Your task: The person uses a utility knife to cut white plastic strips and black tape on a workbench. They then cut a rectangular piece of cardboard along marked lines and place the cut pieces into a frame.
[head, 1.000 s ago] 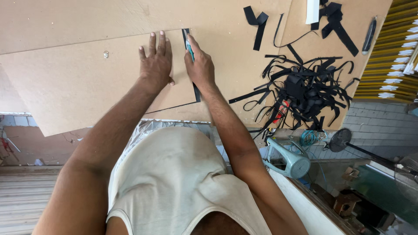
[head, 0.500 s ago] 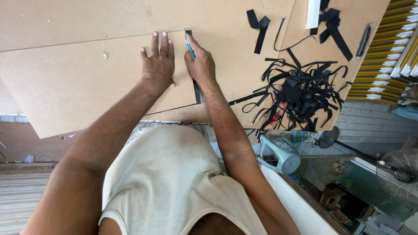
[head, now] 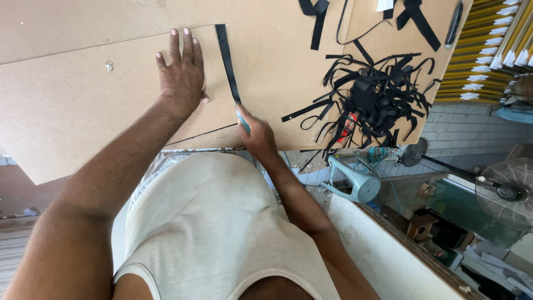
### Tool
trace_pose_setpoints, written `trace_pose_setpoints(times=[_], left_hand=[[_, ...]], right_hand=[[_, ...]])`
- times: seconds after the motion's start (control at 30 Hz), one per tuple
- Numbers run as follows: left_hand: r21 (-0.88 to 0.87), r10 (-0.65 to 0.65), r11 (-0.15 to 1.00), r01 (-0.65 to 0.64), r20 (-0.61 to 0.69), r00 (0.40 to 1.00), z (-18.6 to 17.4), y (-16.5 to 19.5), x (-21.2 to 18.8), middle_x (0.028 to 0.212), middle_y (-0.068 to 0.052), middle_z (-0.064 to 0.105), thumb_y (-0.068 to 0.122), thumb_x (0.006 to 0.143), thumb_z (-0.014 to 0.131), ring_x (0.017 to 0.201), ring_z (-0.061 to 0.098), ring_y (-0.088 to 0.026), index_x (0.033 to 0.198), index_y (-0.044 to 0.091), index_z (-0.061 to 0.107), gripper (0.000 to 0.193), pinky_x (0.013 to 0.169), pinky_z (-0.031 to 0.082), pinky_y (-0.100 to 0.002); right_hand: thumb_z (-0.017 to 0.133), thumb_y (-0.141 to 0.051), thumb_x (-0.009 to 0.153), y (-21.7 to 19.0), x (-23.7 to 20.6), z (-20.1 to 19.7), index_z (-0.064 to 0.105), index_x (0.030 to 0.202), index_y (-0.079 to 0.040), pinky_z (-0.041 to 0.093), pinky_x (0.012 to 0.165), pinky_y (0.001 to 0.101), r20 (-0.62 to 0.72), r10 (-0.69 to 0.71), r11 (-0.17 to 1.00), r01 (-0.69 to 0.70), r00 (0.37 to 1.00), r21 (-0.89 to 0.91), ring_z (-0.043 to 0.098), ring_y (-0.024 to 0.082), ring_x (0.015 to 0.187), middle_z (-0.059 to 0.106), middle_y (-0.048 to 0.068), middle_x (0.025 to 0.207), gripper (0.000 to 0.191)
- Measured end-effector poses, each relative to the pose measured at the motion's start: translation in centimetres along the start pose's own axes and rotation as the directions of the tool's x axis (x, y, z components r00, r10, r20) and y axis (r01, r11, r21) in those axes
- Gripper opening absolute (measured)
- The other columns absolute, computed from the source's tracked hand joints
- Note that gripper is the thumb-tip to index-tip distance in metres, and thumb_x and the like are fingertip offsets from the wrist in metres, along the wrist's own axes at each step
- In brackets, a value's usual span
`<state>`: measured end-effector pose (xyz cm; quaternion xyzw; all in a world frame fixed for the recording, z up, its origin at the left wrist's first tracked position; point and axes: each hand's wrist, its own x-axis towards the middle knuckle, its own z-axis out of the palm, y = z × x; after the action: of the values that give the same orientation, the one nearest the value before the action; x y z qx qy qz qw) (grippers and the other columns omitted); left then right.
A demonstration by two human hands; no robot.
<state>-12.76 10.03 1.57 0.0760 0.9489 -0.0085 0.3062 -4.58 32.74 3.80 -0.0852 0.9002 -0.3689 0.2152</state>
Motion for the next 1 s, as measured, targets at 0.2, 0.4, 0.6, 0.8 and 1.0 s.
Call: trace_pose_setpoints(times=[0.2, 0.4, 0.6, 0.8, 1.0], left_hand=[[0.002, -0.001, 1.000, 0.001, -0.060, 0.998, 1.3, -0.1, -0.1, 0.169, -0.028, -0.001, 0.070, 0.066, 0.079, 0.153, -0.004, -0.048, 0.164, -0.004, 0.009, 0.142, 0.115, 0.030, -0.067], [-0.168, -0.090, 0.984, 0.060, -0.177, 0.980, 4.2, -2.9, -0.3, 0.167, -0.030, 0.001, 0.083, 0.054, 0.078, 0.153, 0.001, -0.043, 0.166, 0.003, 0.013, 0.152, 0.122, 0.018, -0.069], [-0.304, -0.305, 0.935, 0.181, -0.431, 0.849, 8.9, -12.3, -6.6, 0.160, -0.029, 0.034, 0.087, 0.072, 0.078, 0.150, 0.031, -0.045, 0.156, -0.004, 0.037, 0.131, 0.117, 0.015, -0.074], [-0.259, -0.364, 0.921, 0.290, -0.311, 0.878, 8.3, -15.3, -12.7, 0.128, -0.022, 0.057, 0.074, 0.055, 0.090, 0.129, 0.048, -0.041, 0.113, 0.004, 0.071, 0.092, 0.110, 0.042, -0.062], [-0.576, -0.391, 0.757, 0.309, -0.020, 0.920, -0.5, -8.8, -20.4, 0.084, -0.015, 0.075, 0.060, 0.069, 0.089, 0.079, 0.071, -0.026, 0.118, 0.010, 0.073, 0.072, 0.074, 0.057, -0.044]], right_hand=[[0.066, -0.014, 0.098, 2.6, -7.7, 0.5, 0.062, 0.139, -0.009, 0.060, 0.084, 0.0397, -0.112, -0.056, 0.998, 0.053, 0.992, -0.026, 0.075, 0.034, 0.104, 0.074, 0.021, 0.116, 0.041], [0.061, -0.013, 0.101, 3.7, -4.1, 1.2, 0.059, 0.145, -0.007, 0.058, 0.071, 0.0383, -0.248, 0.152, 0.978, -0.109, 0.957, 0.179, 0.072, 0.024, 0.086, 0.073, 0.022, 0.104, 0.045], [0.051, -0.013, 0.105, 8.3, -2.5, -5.9, 0.031, 0.161, -0.011, 0.056, 0.043, 0.0302, -0.650, 0.569, 0.793, -0.129, 0.503, 0.595, 0.062, 0.011, 0.060, 0.064, 0.005, 0.087, 0.059], [0.051, -0.015, 0.106, 8.8, -4.3, -9.5, 0.040, 0.153, -0.010, 0.047, 0.041, 0.0269, -0.584, 0.578, 0.724, -0.028, 0.570, 0.689, 0.054, 0.011, 0.050, 0.059, 0.007, 0.078, 0.048], [0.055, -0.012, 0.106, 8.3, -5.6, -10.6, 0.049, 0.144, -0.002, 0.051, 0.041, 0.0283, -0.616, 0.362, 0.789, 0.122, 0.699, 0.602, 0.057, 0.011, 0.051, 0.062, 0.007, 0.082, 0.040]])
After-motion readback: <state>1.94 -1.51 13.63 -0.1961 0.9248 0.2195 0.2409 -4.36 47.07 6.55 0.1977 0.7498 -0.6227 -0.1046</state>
